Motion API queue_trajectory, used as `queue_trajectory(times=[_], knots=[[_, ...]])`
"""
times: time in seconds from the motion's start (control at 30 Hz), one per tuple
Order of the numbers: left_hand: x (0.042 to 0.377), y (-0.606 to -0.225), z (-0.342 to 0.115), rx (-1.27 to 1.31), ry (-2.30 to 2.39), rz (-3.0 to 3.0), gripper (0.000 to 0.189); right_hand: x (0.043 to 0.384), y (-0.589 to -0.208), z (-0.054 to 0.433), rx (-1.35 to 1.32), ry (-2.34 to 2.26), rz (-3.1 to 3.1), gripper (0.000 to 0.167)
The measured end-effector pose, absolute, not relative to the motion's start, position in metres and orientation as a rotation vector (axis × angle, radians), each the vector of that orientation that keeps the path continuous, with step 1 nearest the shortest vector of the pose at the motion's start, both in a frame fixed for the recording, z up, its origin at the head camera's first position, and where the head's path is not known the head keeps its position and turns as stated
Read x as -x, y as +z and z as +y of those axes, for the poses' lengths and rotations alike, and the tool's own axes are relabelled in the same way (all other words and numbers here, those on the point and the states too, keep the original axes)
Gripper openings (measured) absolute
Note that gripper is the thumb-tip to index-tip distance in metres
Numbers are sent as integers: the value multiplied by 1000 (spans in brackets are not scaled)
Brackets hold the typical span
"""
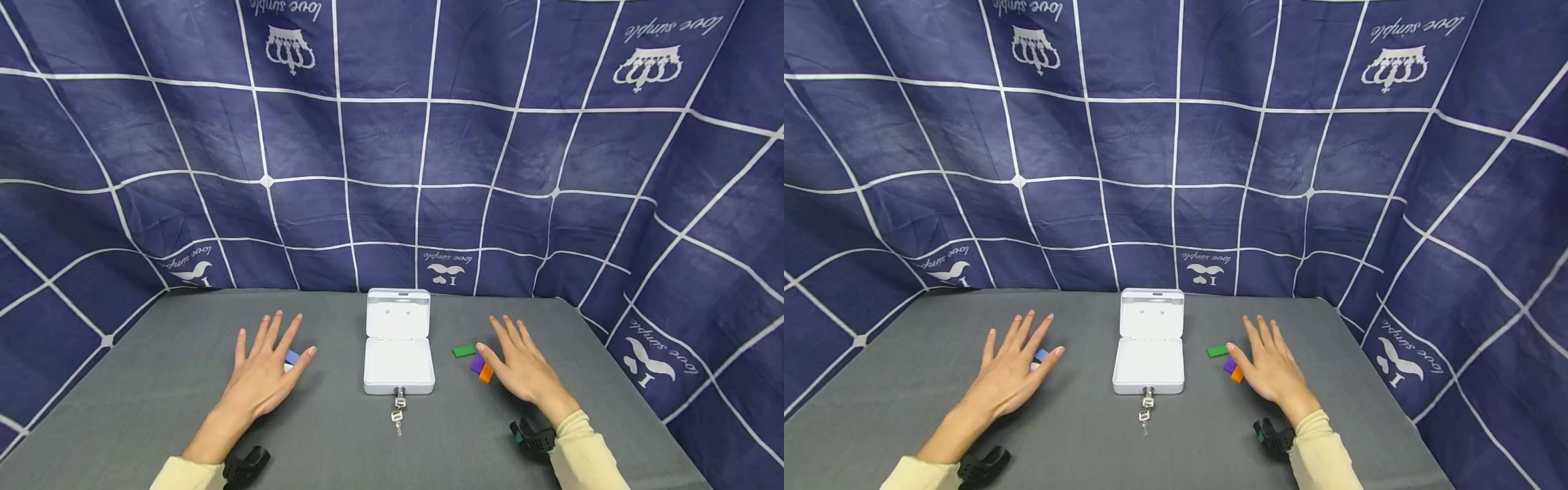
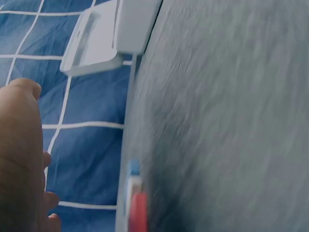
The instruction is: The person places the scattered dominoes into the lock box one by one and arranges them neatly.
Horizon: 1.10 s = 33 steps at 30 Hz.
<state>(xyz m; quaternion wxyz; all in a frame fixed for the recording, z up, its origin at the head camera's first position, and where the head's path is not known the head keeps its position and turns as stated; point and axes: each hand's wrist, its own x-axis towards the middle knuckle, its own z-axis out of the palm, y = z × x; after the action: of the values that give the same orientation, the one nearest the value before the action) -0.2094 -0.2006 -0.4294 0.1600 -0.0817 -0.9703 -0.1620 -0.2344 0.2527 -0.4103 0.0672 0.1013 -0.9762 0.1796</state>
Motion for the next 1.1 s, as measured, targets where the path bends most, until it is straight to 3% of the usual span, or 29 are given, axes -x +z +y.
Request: queue_trajectory(times=[0.63,1.1], knots=[[214,-437,-149,505,-841,-2649,75,243,-417,273,-498,767,-2854,82],[225,-443,-119,544,-1027,-2797,89,248,-436,280,-541,1019,-2803,69]])
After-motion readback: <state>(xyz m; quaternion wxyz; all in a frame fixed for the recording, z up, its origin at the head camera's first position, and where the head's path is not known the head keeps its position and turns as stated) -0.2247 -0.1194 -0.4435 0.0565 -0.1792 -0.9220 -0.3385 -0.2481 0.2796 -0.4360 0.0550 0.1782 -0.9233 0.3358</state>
